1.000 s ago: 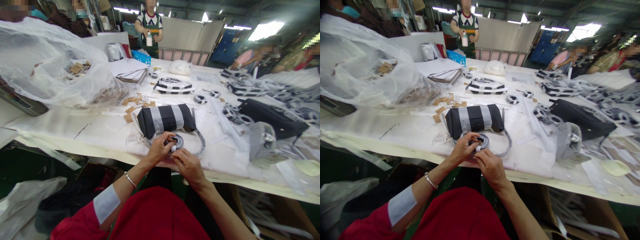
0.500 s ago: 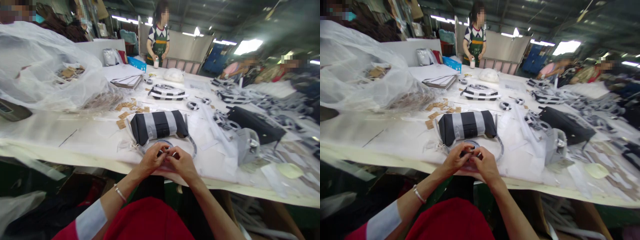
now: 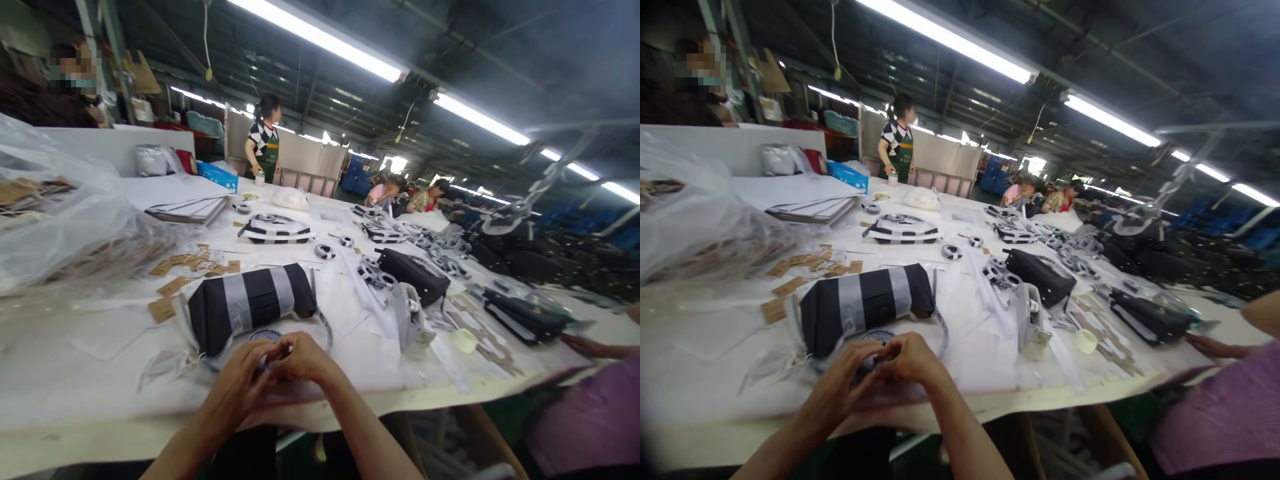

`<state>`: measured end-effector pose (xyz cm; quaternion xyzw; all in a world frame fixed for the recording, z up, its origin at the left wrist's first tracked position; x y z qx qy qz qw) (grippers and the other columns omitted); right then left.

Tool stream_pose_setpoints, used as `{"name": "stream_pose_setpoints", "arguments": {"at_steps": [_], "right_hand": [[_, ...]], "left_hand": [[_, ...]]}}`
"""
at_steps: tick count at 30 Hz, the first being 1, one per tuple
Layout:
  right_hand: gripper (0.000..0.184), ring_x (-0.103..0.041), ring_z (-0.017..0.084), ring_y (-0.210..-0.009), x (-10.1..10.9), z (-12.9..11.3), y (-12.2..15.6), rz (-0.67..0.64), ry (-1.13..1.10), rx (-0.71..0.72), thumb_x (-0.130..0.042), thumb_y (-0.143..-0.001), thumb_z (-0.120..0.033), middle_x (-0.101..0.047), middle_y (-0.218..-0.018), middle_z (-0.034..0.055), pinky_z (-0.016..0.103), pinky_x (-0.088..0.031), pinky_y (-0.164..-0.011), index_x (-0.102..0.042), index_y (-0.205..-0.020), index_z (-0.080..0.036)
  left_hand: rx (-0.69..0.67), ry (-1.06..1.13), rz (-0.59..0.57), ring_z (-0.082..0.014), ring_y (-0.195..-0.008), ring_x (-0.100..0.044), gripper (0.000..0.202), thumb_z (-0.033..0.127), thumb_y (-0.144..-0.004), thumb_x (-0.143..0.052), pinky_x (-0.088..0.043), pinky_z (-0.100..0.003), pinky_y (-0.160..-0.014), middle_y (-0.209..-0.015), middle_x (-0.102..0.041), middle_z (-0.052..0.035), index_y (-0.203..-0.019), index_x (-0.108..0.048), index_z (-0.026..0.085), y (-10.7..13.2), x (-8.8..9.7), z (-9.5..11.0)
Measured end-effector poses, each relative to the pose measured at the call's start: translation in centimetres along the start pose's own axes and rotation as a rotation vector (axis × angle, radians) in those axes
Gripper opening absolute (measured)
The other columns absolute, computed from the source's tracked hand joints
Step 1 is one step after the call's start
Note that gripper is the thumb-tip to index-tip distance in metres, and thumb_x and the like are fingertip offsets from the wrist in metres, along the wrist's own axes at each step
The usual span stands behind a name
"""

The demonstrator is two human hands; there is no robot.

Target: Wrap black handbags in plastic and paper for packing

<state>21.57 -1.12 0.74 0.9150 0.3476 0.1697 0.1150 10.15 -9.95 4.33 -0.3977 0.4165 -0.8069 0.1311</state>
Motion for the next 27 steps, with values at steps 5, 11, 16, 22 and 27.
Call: {"name": "stream_pose_setpoints", "arguments": {"at_steps": [5, 11, 16, 22, 27], "right_hand": [[0.016, -0.045, 0.008, -0.037, 0.3, -0.4, -0.3, 0.019, 0.02, -0.035, -0.077, -0.059, -0.019, -0.061, -0.056, -0.0064, 0.019, -0.034, -0.034, -0.07, -0.073, -0.021], [0.015, -0.043, 0.008, -0.036, 0.3, -0.2, -0.7, 0.071, 0.064, -0.028, -0.076, -0.063, -0.023, -0.057, -0.052, -0.0066, 0.02, -0.03, -0.034, -0.062, -0.066, -0.02], [0.014, -0.046, 0.011, -0.046, 0.1, -0.2, -0.5, 0.155, 0.124, 0.054, -0.073, -0.067, -0.022, -0.053, -0.055, -0.0065, 0.023, -0.036, -0.044, -0.06, -0.063, -0.02], [0.008, -0.057, 0.015, -0.075, -0.1, -1.5, 1.3, 0.394, 0.29, 0.345, -0.066, -0.074, -0.018, -0.062, -0.075, -0.0014, 0.027, -0.042, -0.072, -0.067, -0.067, -0.021], [0.01, -0.061, 0.017, -0.075, 0.0, -0.8, 2.4, 0.436, 0.152, 0.349, -0.065, -0.076, -0.028, -0.068, -0.076, 0.0003, 0.028, -0.047, -0.073, -0.071, -0.072, -0.022]], "left_hand": [[-0.142, -0.206, -0.047, -0.0218, -0.106, -0.064, 0.018, 0.027, -0.099, -0.047, -0.051, -0.038, -0.095, -0.115, -0.068, -0.008, -0.106, -0.064, 0.024, 1.5, -0.1, 1.3], [-0.157, -0.29, 0.004, -0.0211, -0.116, -0.059, 0.022, 0.016, -0.098, -0.047, -0.042, -0.042, -0.106, -0.117, -0.066, -0.0064, -0.108, -0.065, 0.025, 2.7, 0.0, 1.9], [-0.14, -0.298, -0.025, -0.0206, -0.115, -0.059, 0.022, 0.016, -0.098, -0.046, -0.041, -0.041, -0.107, -0.11, -0.068, -0.005, -0.109, -0.063, 0.024, 2.4, -0.1, 2.0], [-0.143, -0.309, 0.02, -0.0209, -0.103, -0.063, 0.019, 0.018, -0.098, -0.046, -0.048, -0.04, -0.099, -0.104, -0.068, -0.0069, -0.109, -0.062, 0.02, 2.4, -0.2, 2.0], [-0.067, -0.271, -0.052, -0.0222, -0.103, -0.064, 0.017, 0.023, -0.099, -0.048, -0.05, -0.042, -0.097, -0.104, -0.068, -0.0082, -0.11, -0.061, 0.019, 2.4, -0.6, 2.0]]}}
Point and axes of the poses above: each hand's wrist, its own y-axis away from the middle knuckle, its own x-axis out of the back of the hand, z = x × y, the point moved 7 cm from there along -y, towards the middle knuckle
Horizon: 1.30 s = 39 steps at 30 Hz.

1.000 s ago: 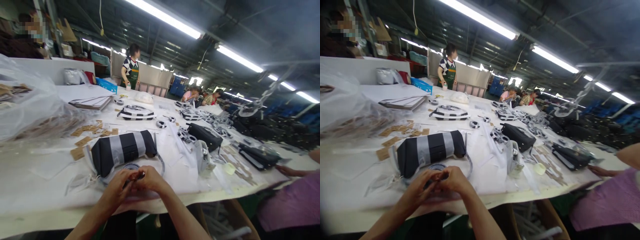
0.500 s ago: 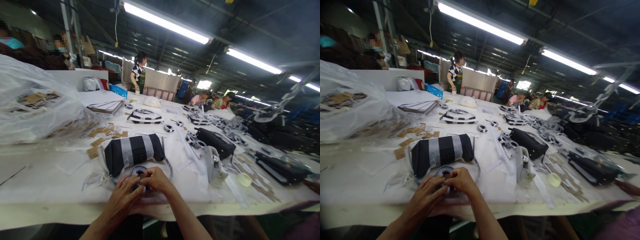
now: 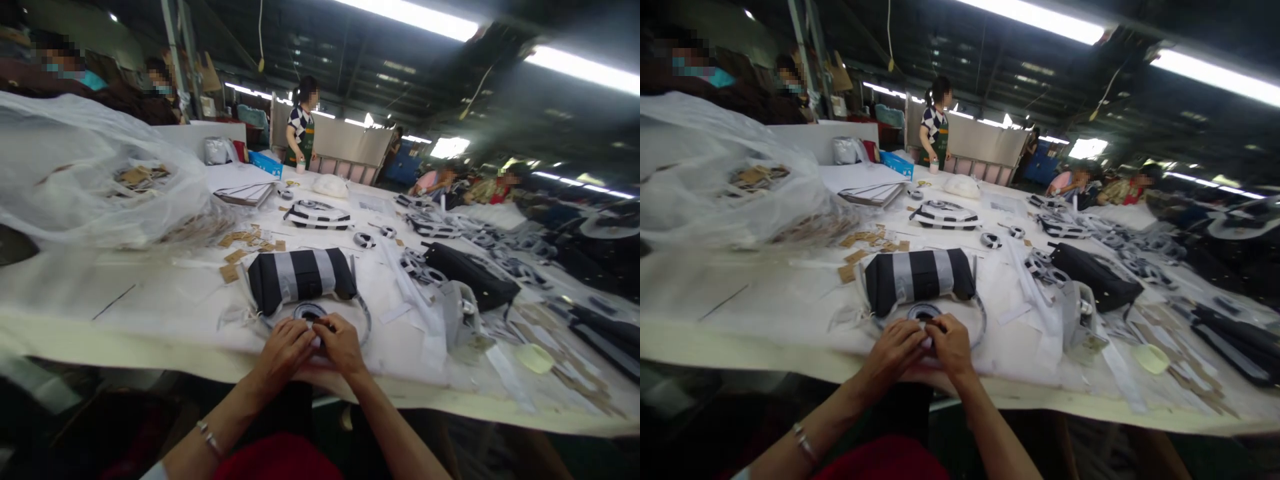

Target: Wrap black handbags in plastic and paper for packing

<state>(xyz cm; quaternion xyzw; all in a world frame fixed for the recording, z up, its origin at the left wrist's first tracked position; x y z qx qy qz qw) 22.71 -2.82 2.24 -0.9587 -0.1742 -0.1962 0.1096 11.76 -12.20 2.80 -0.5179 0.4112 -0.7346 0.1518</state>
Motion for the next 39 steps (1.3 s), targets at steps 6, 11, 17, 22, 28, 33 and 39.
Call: {"name": "stream_pose_setpoints", "arguments": {"at_steps": [6, 11, 17, 22, 28, 33, 39], "right_hand": [[0.03, -0.057, 0.016, -0.056, 0.0, 1.4, 0.3, -0.066, -0.12, -0.172, -0.07, -0.072, -0.045, -0.068, -0.069, 0.0015, 0.027, -0.045, -0.05, -0.074, -0.083, -0.018], [0.032, -0.055, 0.013, -0.051, 0.2, 0.9, 0.4, -0.084, -0.153, -0.182, -0.075, -0.067, -0.045, -0.07, -0.071, 0.0031, 0.026, -0.046, -0.049, -0.075, -0.08, -0.016], [0.028, -0.06, 0.017, -0.059, 0.5, 1.0, 1.1, -0.086, -0.156, -0.129, -0.075, -0.071, -0.045, -0.07, -0.07, 0.0031, 0.028, -0.051, -0.055, -0.074, -0.08, -0.019], [0.019, -0.066, 0.019, -0.074, 0.8, 0.3, 1.3, -0.092, -0.031, 0.07, -0.067, -0.08, -0.038, -0.072, -0.081, 0.0049, 0.03, -0.055, -0.068, -0.073, -0.082, -0.02], [0.015, -0.069, 0.019, -0.088, 0.9, -1.8, 2.0, -0.194, 0.212, 0.428, -0.057, -0.091, -0.024, -0.074, -0.091, 0.0056, 0.032, -0.054, -0.084, -0.071, -0.088, -0.023], [0.022, -0.068, 0.017, -0.094, 0.2, -3.1, 4.1, -0.224, 0.534, 0.645, -0.05, -0.098, -0.022, -0.073, -0.106, 0.0078, 0.03, -0.052, -0.086, -0.072, -0.095, -0.022], [0.028, -0.069, 0.017, -0.086, -0.3, -3.7, 5.6, -0.077, 0.673, 0.719, -0.044, -0.1, -0.019, -0.074, -0.101, 0.0091, 0.029, -0.05, -0.077, -0.072, -0.096, -0.019]], "left_hand": [[0.079, 0.043, -0.12, -0.0234, -0.105, -0.063, 0.017, 0.027, -0.097, -0.055, -0.048, -0.044, -0.098, -0.106, -0.068, -0.0087, -0.109, -0.062, 0.018, 0.2, -0.6, -0.3], [0.098, 0.068, -0.149, -0.0247, -0.109, -0.061, 0.02, 0.027, -0.096, -0.058, -0.045, -0.044, -0.1, -0.111, -0.067, -0.0099, -0.112, -0.061, 0.016, 0.3, -0.5, -0.3], [0.139, 0.092, -0.201, -0.0245, -0.108, -0.061, 0.02, 0.027, -0.095, -0.06, -0.044, -0.044, -0.1, -0.113, -0.067, -0.0102, -0.111, -0.061, 0.016, 0.2, -0.6, -0.3], [0.188, 0.131, -0.175, -0.0242, -0.107, -0.061, 0.017, 0.026, -0.093, -0.061, -0.044, -0.043, -0.1, -0.109, -0.067, -0.0088, -0.109, -0.062, 0.018, 0.3, -0.5, -0.6], [0.242, 0.17, -0.121, -0.0229, -0.105, -0.061, 0.011, 0.019, -0.091, -0.06, -0.045, -0.043, -0.099, -0.107, -0.069, -0.0082, -0.102, -0.062, 0.019, 0.4, -0.4, -0.7], [0.239, 0.13, -0.142, -0.0243, -0.103, -0.061, 0.015, 0.018, -0.09, -0.058, -0.047, -0.043, -0.097, -0.107, -0.069, -0.009, -0.105, -0.061, 0.018, 0.2, -0.3, -0.6], [0.192, 0.18, -0.213, -0.0232, -0.109, -0.061, 0.025, 0.021, -0.092, -0.059, -0.045, -0.042, -0.098, -0.115, -0.068, -0.0073, -0.116, -0.062, 0.022, -0.2, -0.1, -0.7]]}}
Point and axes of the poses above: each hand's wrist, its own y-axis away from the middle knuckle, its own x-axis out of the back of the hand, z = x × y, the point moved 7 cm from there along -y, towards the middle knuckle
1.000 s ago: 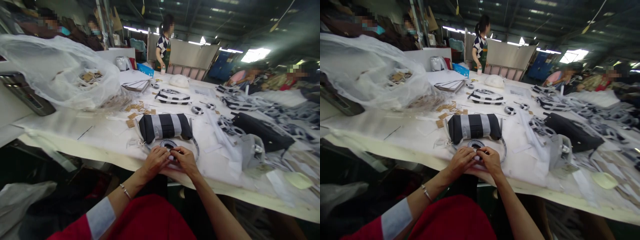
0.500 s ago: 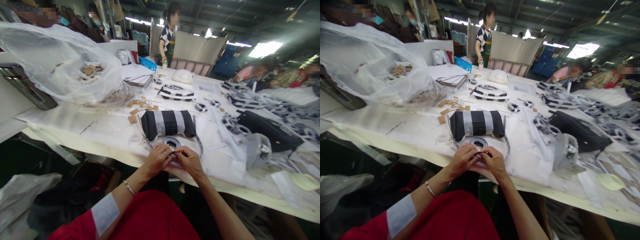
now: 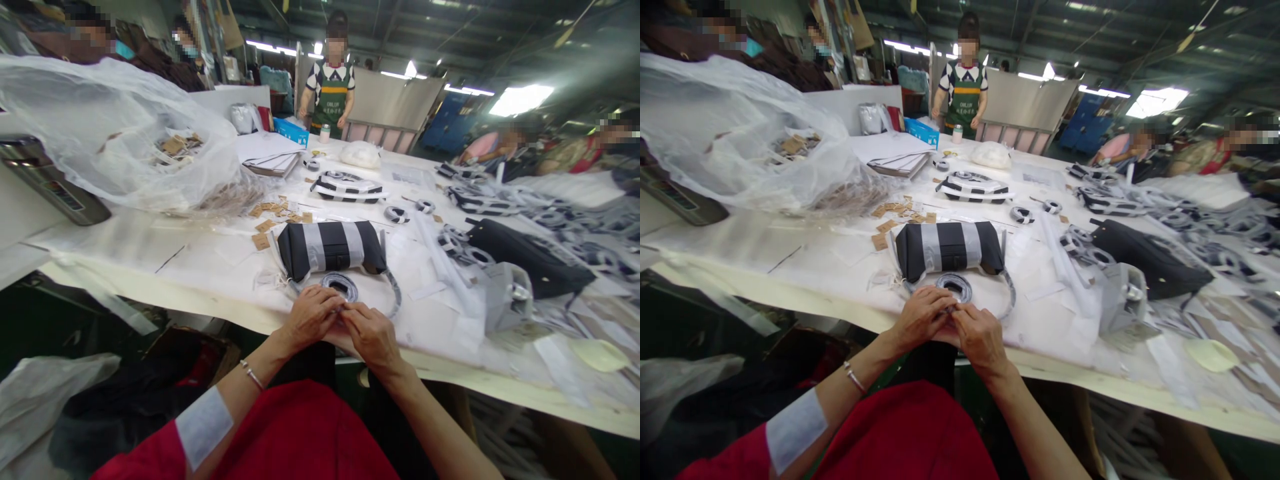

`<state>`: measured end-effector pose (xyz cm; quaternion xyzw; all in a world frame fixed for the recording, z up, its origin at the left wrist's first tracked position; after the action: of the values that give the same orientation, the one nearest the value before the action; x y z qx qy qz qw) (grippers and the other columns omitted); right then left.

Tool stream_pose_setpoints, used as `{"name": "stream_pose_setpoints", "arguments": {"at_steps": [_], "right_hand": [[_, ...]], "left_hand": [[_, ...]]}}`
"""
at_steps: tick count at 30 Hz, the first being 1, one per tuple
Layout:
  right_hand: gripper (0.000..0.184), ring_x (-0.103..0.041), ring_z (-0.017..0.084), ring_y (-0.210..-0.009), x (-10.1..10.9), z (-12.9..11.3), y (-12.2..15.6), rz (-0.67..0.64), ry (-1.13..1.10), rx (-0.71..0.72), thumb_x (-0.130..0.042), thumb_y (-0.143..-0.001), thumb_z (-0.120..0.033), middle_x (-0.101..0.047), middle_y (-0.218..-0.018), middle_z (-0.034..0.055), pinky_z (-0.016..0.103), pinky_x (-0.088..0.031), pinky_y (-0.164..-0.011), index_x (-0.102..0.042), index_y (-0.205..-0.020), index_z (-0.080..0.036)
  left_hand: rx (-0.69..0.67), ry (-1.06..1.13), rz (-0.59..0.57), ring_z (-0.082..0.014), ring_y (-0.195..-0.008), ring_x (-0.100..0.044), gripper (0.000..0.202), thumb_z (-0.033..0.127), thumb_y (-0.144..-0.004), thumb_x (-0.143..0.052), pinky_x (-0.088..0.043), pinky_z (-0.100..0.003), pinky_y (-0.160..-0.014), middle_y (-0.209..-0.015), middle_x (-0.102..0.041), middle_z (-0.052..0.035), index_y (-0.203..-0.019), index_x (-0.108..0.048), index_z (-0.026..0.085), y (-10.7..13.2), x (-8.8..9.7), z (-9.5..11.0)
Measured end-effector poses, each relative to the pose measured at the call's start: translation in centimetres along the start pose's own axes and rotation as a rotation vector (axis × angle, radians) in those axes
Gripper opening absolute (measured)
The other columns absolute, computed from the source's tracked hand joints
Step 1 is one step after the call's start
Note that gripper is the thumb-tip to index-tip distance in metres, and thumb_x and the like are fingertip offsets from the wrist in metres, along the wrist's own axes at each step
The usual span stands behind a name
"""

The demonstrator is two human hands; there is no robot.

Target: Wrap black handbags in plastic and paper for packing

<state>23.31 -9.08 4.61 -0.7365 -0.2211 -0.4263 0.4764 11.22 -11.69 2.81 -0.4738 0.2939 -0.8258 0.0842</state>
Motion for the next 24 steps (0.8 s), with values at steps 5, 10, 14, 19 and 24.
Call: {"name": "stream_pose_setpoints", "arguments": {"at_steps": [5, 10, 14, 19, 24], "right_hand": [[0.026, -0.069, 0.017, -0.088, -0.1, 0.2, 0.7, 0.117, 0.009, -0.009, -0.047, -0.1, -0.02, -0.075, -0.104, 0.0096, 0.029, -0.049, -0.077, -0.072, -0.098, -0.02], [0.026, -0.071, 0.019, -0.093, -0.3, 0.0, 0.9, 0.156, -0.05, -0.019, -0.046, -0.098, -0.017, -0.075, -0.106, 0.0099, 0.031, -0.052, -0.075, -0.072, -0.103, -0.021], [0.024, -0.071, 0.019, -0.094, 1.3, 0.7, 1.0, 0.168, -0.224, -0.072, -0.049, -0.097, -0.018, -0.075, -0.101, 0.0067, 0.032, -0.057, -0.079, -0.072, -0.102, -0.024], [0.019, -0.07, 0.02, -0.082, 8.8, 7.3, 3.9, 0.371, -0.223, -0.38, -0.056, -0.094, -0.032, -0.074, -0.095, 0.0063, 0.031, -0.057, -0.075, -0.072, -0.097, -0.023], [0.041, -0.068, 0.024, -0.083, 18.9, 17.3, 11.0, 0.693, 0.111, -0.799, -0.056, -0.086, -0.053, -0.075, -0.095, 0.0104, 0.036, -0.053, -0.081, -0.074, -0.098, -0.019]], "left_hand": [[0.014, 0.083, -0.049, -0.0215, -0.114, -0.061, 0.024, 0.018, -0.091, -0.06, -0.044, -0.041, -0.101, -0.12, -0.07, -0.006, -0.114, -0.063, 0.021, -0.3, 0.2, -0.2], [0.052, 0.04, 0.026, -0.0212, -0.107, -0.064, 0.02, 0.015, -0.087, -0.061, -0.047, -0.042, -0.097, -0.111, -0.073, -0.0049, -0.105, -0.067, 0.023, -0.4, 0.0, -0.3], [0.045, 0.034, 0.091, -0.0222, -0.101, -0.066, 0.018, 0.014, -0.084, -0.062, -0.051, -0.042, -0.092, -0.103, -0.074, -0.005, -0.098, -0.068, 0.023, -0.3, -0.3, -0.7], [-0.028, 0.005, 0.13, -0.0223, -0.099, -0.068, 0.016, 0.018, -0.086, -0.058, -0.053, -0.04, -0.09, -0.101, -0.075, -0.0046, -0.098, -0.068, 0.023, -0.2, -0.2, -0.9], [-0.11, -0.022, 0.197, -0.0216, -0.094, -0.07, 0.016, 0.025, -0.091, -0.057, -0.056, -0.036, -0.083, -0.1, -0.076, -0.003, -0.1, -0.069, 0.025, -0.3, -0.1, -1.5]]}}
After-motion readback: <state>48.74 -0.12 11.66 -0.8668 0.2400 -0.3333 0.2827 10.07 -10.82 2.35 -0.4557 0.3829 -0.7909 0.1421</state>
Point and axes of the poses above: each hand's wrist, its own y-axis away from the middle knuckle, its own x-axis out of the back of the hand, z = x × y, the point moved 7 cm from there along -y, towards the middle knuckle
